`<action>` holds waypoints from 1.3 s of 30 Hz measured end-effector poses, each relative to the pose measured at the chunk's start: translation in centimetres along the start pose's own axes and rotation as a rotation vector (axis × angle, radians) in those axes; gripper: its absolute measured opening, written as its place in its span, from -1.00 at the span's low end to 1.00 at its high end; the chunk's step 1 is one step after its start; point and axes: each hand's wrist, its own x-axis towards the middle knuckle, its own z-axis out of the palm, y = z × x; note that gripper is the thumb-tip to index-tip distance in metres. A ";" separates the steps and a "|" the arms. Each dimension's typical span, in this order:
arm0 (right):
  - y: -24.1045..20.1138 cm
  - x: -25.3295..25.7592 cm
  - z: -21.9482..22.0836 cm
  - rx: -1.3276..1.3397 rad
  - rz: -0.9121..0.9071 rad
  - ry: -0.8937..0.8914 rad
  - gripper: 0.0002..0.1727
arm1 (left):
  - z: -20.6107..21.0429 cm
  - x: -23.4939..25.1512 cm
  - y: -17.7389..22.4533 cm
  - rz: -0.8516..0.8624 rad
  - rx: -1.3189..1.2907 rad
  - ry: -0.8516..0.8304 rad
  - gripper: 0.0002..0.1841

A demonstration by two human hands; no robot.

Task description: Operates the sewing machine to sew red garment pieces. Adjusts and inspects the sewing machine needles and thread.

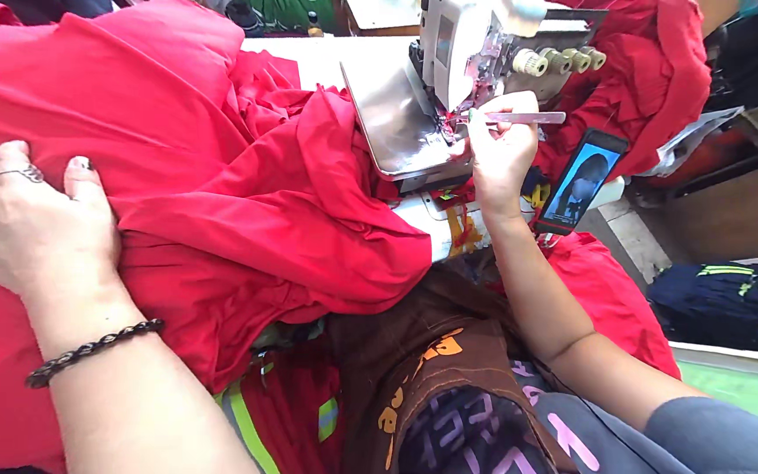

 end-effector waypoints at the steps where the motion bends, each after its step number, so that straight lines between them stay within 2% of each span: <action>1: -0.2 0.0 0.2 -0.008 0.006 -0.002 -0.84 | 0.1 0.1 -0.1 0.010 -0.006 0.006 -0.28; 8: -1.0 0.7 0.1 -0.015 0.106 0.055 -0.78 | 0.8 0.9 -1.0 -0.019 -0.035 -0.006 -0.27; 14: -0.3 0.6 0.1 -0.022 0.094 0.090 -0.80 | 0.7 0.7 -0.8 -0.030 -0.084 -0.034 -0.27; 21: -0.4 0.3 0.3 -0.126 0.078 0.078 -0.80 | 0.5 0.5 -0.6 0.054 -0.137 -0.031 -0.28; 26: 0.0 0.3 0.4 -0.222 0.016 0.088 -0.83 | 0.4 0.4 -0.5 0.046 -0.122 -0.024 -0.28; 39: -0.2 0.1 0.6 -0.243 0.041 0.076 -0.87 | 0.4 0.3 -0.5 0.007 -0.138 -0.035 -0.28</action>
